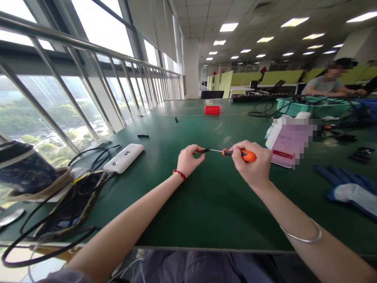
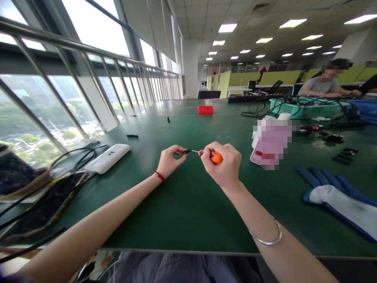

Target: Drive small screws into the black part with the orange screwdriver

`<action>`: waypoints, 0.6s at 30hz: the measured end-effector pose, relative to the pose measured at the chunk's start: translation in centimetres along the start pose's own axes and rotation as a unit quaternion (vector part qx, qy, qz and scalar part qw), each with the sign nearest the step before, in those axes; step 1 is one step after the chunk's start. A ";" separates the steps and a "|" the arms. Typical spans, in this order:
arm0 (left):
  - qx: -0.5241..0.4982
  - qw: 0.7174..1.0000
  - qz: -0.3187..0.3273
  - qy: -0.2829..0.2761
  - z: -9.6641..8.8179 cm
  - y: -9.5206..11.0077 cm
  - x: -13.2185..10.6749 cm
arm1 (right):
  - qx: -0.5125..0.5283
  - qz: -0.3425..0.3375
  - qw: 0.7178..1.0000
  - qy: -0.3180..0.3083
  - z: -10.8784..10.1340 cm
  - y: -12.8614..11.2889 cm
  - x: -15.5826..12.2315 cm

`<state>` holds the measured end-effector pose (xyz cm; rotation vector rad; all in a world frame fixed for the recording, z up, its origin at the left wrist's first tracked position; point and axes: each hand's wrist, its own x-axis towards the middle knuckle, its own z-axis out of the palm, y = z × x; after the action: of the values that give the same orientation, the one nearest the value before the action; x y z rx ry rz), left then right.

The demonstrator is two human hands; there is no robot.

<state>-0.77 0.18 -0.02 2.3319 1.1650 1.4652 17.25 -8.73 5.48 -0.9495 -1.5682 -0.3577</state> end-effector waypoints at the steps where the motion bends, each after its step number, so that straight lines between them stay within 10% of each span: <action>1: 0.000 1.000 0.001 0.001 0.0 0.0 0.0 | -0.002 -0.002 1.000 -0.002 0.0 0.0 0.0; 18: 0.006 1.000 0.007 0.002 -0.1 0.2 0.0 | 0.001 0.030 0.999 -0.012 0.0 0.0 0.0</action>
<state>-0.71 0.07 0.14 2.3505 1.1639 1.4725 17.21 -8.72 5.44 -1.0014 -1.5572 -0.3034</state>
